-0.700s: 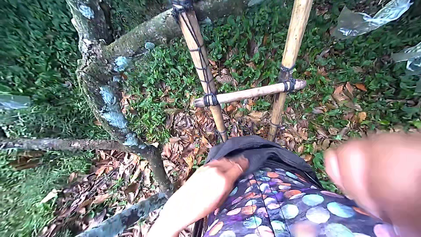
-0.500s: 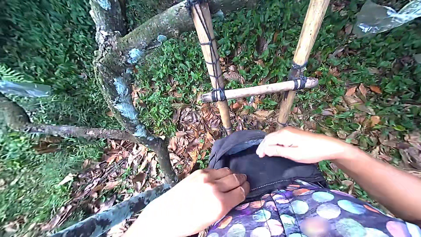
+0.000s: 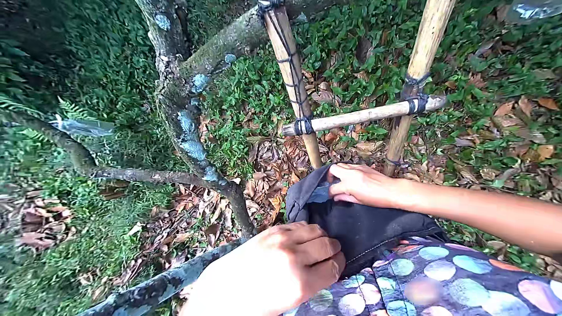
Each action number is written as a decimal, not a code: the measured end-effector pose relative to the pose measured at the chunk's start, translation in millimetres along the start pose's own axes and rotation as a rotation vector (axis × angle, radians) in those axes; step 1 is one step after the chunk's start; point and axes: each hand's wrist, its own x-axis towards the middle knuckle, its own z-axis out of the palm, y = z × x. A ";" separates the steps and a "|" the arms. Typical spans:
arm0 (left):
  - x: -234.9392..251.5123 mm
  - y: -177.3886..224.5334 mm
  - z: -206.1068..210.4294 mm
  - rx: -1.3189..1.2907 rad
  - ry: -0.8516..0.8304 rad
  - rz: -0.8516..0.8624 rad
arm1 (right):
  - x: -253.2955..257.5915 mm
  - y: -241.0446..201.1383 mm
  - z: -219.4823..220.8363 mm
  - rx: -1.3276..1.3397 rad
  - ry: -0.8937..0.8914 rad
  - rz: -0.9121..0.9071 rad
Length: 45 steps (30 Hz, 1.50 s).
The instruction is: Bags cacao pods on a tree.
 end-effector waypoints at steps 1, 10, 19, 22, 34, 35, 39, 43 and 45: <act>-1.2 -0.3 0.5 -0.005 0.002 -0.009 | 0.8 -1.1 0.4 0.031 0.023 0.006; -19.0 -59.5 25.2 -0.459 0.128 -0.321 | 0.6 1.8 -76.5 0.413 0.147 0.212; 34.0 -88.0 53.6 -0.505 0.591 -0.712 | 2.2 1.6 -109.0 0.865 0.337 0.413; 30.7 -93.3 36.2 -0.519 0.661 -0.700 | 4.1 12.2 -118.0 0.967 0.250 0.446; 21.2 -90.1 -11.2 -0.157 0.763 -0.564 | 60.1 2.8 -145.2 0.990 0.289 0.344; 23.5 -89.2 -12.6 -0.051 0.806 -0.549 | 64.1 0.8 -145.9 0.983 0.325 0.340; 36.8 -93.1 -20.2 0.187 0.930 -0.341 | 75.6 -2.1 -144.2 0.952 0.353 0.273; 40.8 -104.3 -31.4 0.165 0.864 -0.157 | 80.0 3.4 -145.2 0.969 0.340 0.236; 42.0 -111.3 -39.0 0.074 0.836 -0.092 | 80.8 6.8 -148.3 0.986 0.335 0.190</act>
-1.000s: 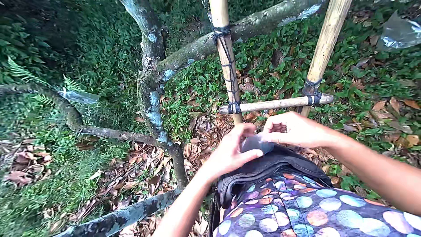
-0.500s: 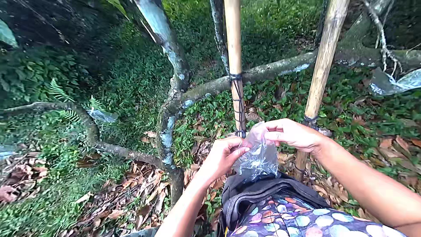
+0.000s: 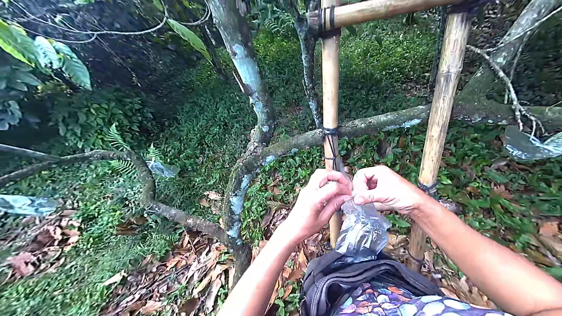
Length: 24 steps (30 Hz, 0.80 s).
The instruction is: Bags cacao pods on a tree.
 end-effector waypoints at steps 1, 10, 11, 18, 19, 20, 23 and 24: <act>3.1 -4.6 -1.6 -0.067 -0.007 -0.009 | 1.3 0.7 -1.6 0.018 -0.013 -0.054; 29.1 -19.7 4.6 -0.170 0.077 -0.120 | 23.8 0.2 -12.4 -0.168 0.036 -0.597; 30.4 -22.0 5.0 -0.199 0.109 -0.113 | 24.3 -1.5 -13.3 -0.172 0.020 -0.570; 51.6 -18.1 -17.4 -0.766 0.161 -0.079 | 34.7 -38.1 -43.0 -0.244 -0.128 -0.545; 54.6 -18.8 -25.7 -0.686 0.144 -0.092 | 36.6 -48.0 -49.1 -0.297 -0.101 -0.550; 59.0 -20.6 -36.7 -0.552 0.106 -0.099 | 40.2 -59.6 -55.0 -0.370 -0.077 -0.554; 90.9 -21.2 -79.3 -0.075 -0.127 -0.115 | 64.2 -105.9 -74.7 -0.831 -0.088 -0.597; 102.1 -20.1 -91.6 0.051 -0.207 -0.150 | 70.9 -120.2 -77.2 -1.022 -0.107 -0.573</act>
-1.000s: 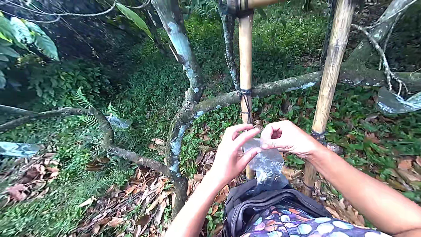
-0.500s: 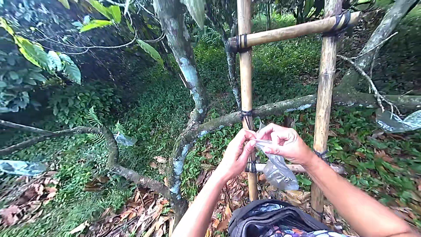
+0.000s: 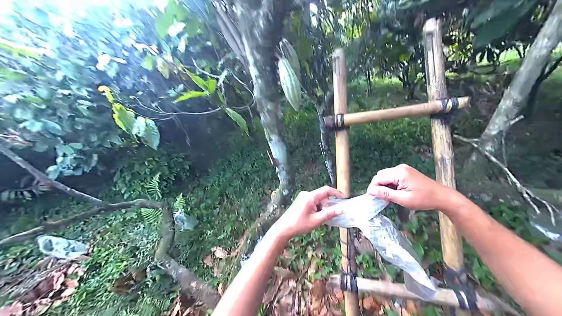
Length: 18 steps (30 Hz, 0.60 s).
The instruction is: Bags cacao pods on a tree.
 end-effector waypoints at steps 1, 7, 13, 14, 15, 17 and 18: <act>9.5 0.6 -13.7 0.117 -0.039 -0.021 | 12.3 -2.3 -11.5 -0.134 -0.089 0.017; 59.3 -1.5 -103.6 0.441 -0.049 -0.108 | 118.2 -9.8 -61.5 -0.336 -0.236 0.099; 99.7 -12.8 -162.8 0.543 0.047 -0.288 | 219.8 21.5 -76.0 -0.376 -0.162 0.076; 104.3 -11.9 -167.7 0.553 0.067 -0.324 | 231.9 26.0 -76.8 -0.390 -0.160 0.075; 108.4 -10.4 -171.9 0.562 0.088 -0.343 | 242.6 29.4 -77.9 -0.407 -0.149 0.069; 117.1 -4.1 -181.7 0.586 0.134 -0.338 | 261.2 32.1 -83.3 -0.434 -0.067 0.023; 121.0 -0.4 -187.3 0.611 0.156 -0.325 | 267.5 28.0 -87.6 -0.443 -0.024 0.015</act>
